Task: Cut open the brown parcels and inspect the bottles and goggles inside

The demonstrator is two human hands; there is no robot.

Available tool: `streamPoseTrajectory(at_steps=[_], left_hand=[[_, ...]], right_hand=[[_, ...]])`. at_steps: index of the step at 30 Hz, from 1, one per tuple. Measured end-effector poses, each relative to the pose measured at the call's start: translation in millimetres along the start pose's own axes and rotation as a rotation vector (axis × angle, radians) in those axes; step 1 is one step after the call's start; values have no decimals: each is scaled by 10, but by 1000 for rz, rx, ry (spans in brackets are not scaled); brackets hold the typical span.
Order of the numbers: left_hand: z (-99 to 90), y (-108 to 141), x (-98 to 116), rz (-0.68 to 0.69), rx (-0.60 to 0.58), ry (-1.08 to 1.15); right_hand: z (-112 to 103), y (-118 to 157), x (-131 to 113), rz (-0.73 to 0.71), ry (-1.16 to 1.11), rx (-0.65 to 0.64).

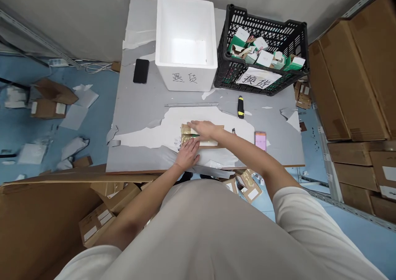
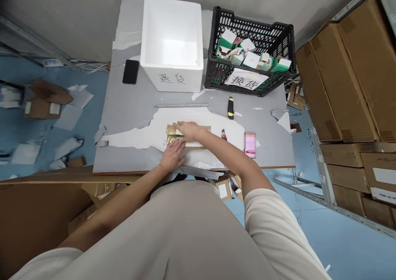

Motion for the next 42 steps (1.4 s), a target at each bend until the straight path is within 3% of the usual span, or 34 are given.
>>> streamPoseTrajectory(at_steps=[4,8,13,17,19,23,26,28,31,33,35,37,39,42], left_hand=[[-88,-33,166,-102,-42,-55],[-38,-140,478,-53,-102,-90],[108,-310,759,25,-165,-86],[159,-321,735,25,-199,-97],[165,-305,703,29,-210,-98],[170,-297,687,42,-210,-92],[171,-301,716,48,-188,-60],[150,-291,710,56,-151,2],[37,-245,539,57,-53,130],[-89,-200,267,23,14,167],[-218,-164,-101,-47,55,144],[-307,-158,-469,-72,38,130],[-343,-185,-739,9,-13,189],[-342,-251,-940,60,-29,301]], right_hand=[[272,670,182,225,52,150],[314,1068,437,403,9,120],[316,972,344,374,169,-12],[390,902,201,395,349,-42],[325,880,235,388,365,-73],[-49,759,551,240,192,-184],[-259,641,854,261,-71,-132],[-244,589,978,333,-255,-57],[-101,602,954,486,-276,159],[-26,663,774,567,-129,370],[38,693,466,507,-3,483],[130,621,87,279,19,403],[238,459,-259,91,-31,278],[346,130,-544,157,-151,212]])
Point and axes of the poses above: each hand's wrist, its own y-axis away from the middle knuckle, its own z-axis out of the palm, x = y × z, the point moved 2 cm from there along -y, towards the middle knuckle, and after that the axes turned 6 degrees about -z, right-handed, at the moved point
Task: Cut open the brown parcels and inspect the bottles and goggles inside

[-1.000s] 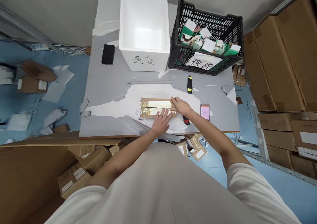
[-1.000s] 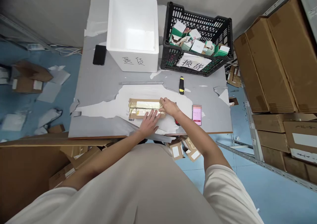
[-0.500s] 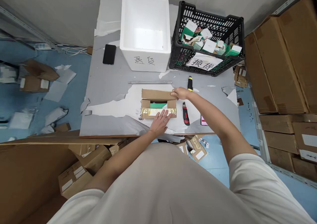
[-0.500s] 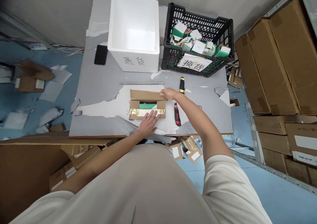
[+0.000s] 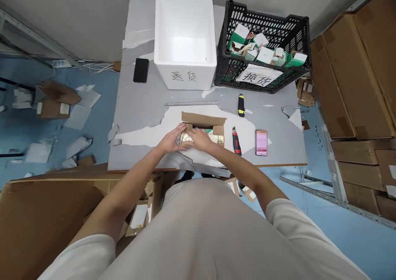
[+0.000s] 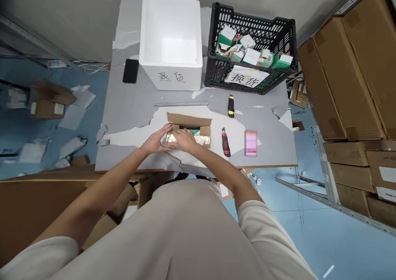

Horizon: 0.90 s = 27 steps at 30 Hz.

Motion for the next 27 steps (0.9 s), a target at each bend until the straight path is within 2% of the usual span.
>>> streamPoseTrajectory(at_steps=[3,5,7,10,13,16,18,20,21,24,27], left_hand=[[6,-34,-39,10,18,57],[15,-31,-42,12,35,51],[24,-14,-54,10,51,30],[39,6,-79,21,53,19],[28,-3,-99,38,8,-13],[-69,-18,-87,74,-112,-102],[-175,-19,-46,84,-215,-189],[-274,-28,35,63,-277,-283],[-308,-43,92,43,-271,-321],[-296,-150,317,27,-179,-363],[-144,-330,536,146,-194,-350]], right_hand=[[76,-261,-124,147,-85,-47],[69,-358,-201,171,-80,-93],[65,-342,-317,152,-25,-114],[158,-78,-520,110,106,-61],[406,346,-613,33,188,17],[668,695,-507,-17,210,53],[747,815,-381,-72,169,51],[689,845,-239,-114,86,73],[607,832,-158,-103,42,95],[233,710,127,12,3,115],[-104,526,388,101,163,-31]])
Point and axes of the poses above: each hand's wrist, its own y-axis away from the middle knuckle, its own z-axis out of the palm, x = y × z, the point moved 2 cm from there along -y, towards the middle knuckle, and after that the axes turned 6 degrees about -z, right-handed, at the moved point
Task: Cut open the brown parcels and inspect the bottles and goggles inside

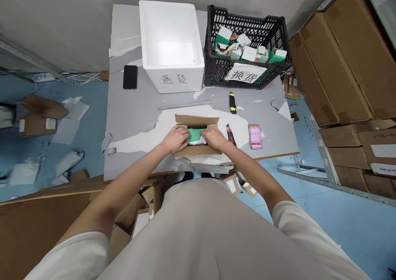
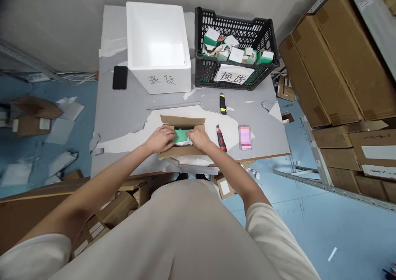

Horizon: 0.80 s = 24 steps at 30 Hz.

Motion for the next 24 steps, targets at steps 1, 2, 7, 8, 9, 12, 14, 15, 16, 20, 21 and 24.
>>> streamPoseTrajectory(at_steps=[1,2,7,8,9,12,14,15,16,20,21,24], left_hand=[[20,-76,50,40,-17,-14],[37,-143,81,64,-35,-38],[72,-286,84,47,-87,-205],[74,-285,89,42,-84,-230],[75,-281,102,36,-77,-248],[55,-263,175,21,-44,-260],[-1,-239,225,12,-9,-230],[-44,-216,242,1,11,-207],[-96,-182,252,-16,33,-183],[-291,81,220,-167,134,-172],[-305,167,200,-212,155,-189],[-187,394,119,-323,174,-197]], right_hand=[[-59,-60,66,21,69,-60],[-95,-110,111,36,135,-113],[-95,-168,75,-7,327,-187],[-93,-150,54,-17,339,-178],[-97,-126,37,-19,341,-168],[-152,-21,12,-5,303,-134],[-216,84,10,7,261,-98],[-251,149,15,16,243,-73],[-284,222,27,29,232,-44],[-302,544,157,129,223,79],[-259,610,208,169,215,102],[-9,715,361,300,123,114]])
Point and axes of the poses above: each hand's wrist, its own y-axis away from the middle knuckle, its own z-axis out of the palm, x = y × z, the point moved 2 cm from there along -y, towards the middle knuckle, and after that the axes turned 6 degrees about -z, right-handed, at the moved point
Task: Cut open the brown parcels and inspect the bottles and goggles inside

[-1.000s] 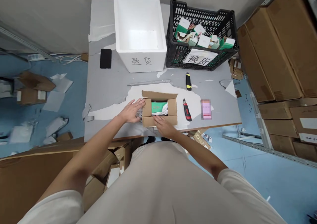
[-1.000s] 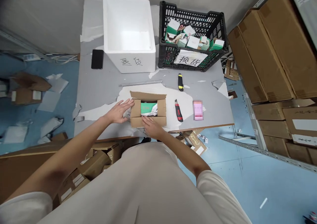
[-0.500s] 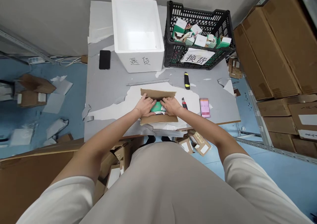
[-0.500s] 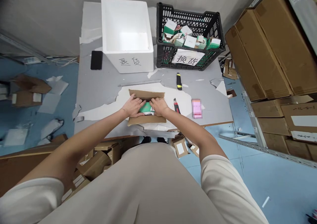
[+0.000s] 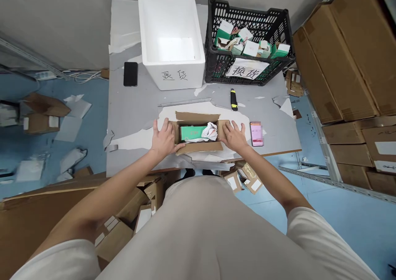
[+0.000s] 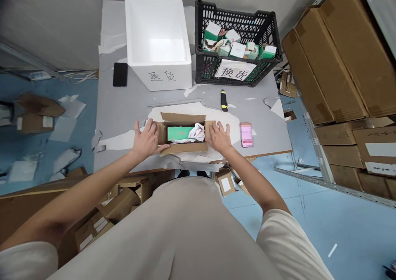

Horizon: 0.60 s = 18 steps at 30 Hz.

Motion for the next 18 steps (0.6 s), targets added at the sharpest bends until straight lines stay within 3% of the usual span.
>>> streamPoseTrajectory(at_steps=[5,8,12,14,16,18], left_hand=[[516,149,-104,-138,-156,103],[642,175,-123,-202,-231,156],[358,203,-70,-244,-106,153],[163,146,53,-196,-55,138],[50,1,264,-41,-137,145],[41,-202,500,111,-338,134]], right_hand=[[517,-41,38,39,-328,-128],[586,-28,41,31,-394,-123],[323,30,30,59,-149,18],[146,-27,-60,-53,-26,72],[36,-179,-205,-243,45,26],[16,-393,-349,-381,110,-63]])
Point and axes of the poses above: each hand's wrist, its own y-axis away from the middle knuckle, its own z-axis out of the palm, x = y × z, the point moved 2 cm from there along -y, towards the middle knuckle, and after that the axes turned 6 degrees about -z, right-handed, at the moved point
